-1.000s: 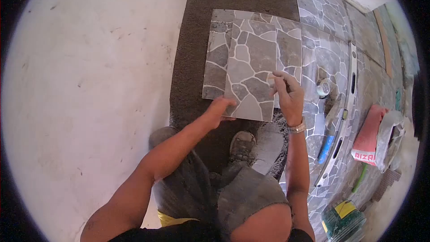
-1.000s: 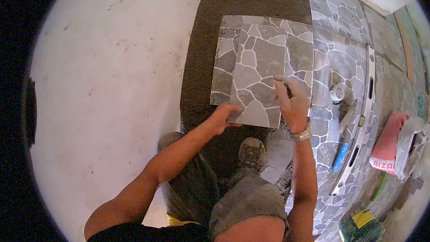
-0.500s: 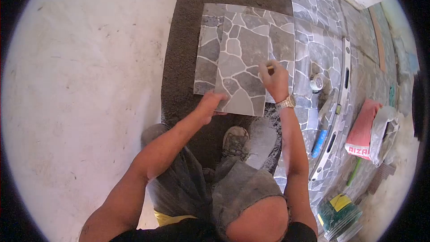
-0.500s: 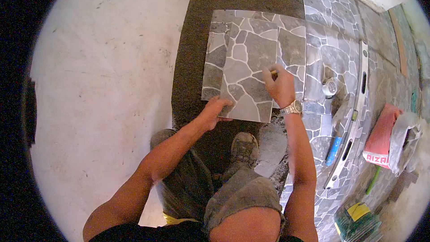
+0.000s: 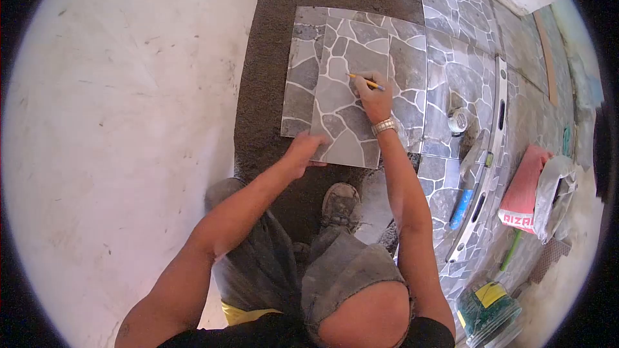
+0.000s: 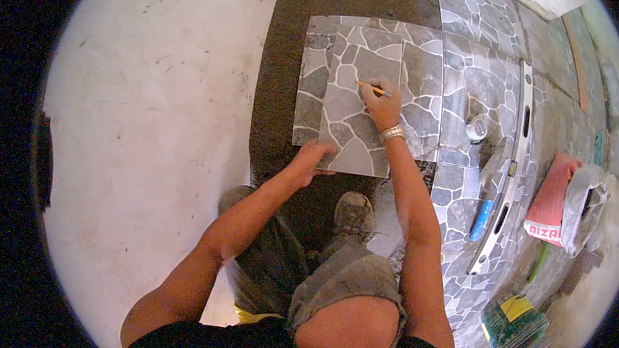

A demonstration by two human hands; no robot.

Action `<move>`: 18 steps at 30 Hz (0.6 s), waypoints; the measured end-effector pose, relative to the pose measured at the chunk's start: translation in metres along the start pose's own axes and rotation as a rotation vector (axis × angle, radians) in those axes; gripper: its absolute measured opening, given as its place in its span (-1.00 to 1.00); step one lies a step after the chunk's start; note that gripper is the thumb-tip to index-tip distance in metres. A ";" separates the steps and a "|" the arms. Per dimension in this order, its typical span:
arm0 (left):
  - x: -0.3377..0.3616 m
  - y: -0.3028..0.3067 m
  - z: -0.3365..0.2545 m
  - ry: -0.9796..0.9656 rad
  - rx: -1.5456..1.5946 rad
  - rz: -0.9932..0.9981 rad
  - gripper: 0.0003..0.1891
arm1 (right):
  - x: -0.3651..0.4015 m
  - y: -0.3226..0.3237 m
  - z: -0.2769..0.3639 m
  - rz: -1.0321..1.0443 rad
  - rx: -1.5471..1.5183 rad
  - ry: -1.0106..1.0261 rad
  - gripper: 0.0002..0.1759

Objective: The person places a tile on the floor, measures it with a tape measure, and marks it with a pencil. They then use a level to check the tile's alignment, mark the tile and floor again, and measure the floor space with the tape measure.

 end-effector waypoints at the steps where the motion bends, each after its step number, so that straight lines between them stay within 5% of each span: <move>1: -0.002 0.000 0.001 0.000 -0.002 0.003 -0.59 | 0.001 0.000 -0.001 -0.018 -0.012 -0.010 -0.79; 15: -0.005 0.002 0.003 -0.012 -0.015 0.016 -0.58 | 0.000 0.003 0.010 -0.025 0.105 0.108 -0.81; 18: -0.011 0.003 0.008 -0.009 -0.008 0.006 -0.57 | 0.000 -0.002 -0.005 0.002 -0.128 -0.093 -0.79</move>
Point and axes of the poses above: each hand's wrist, its own x-axis away from the middle knuckle, its own y-axis out of the back of the hand, z = x × y, the point moved 6 cm from there along -x, towards the middle knuckle, and after that the axes turned 8 degrees about y, right-handed, at the moved point
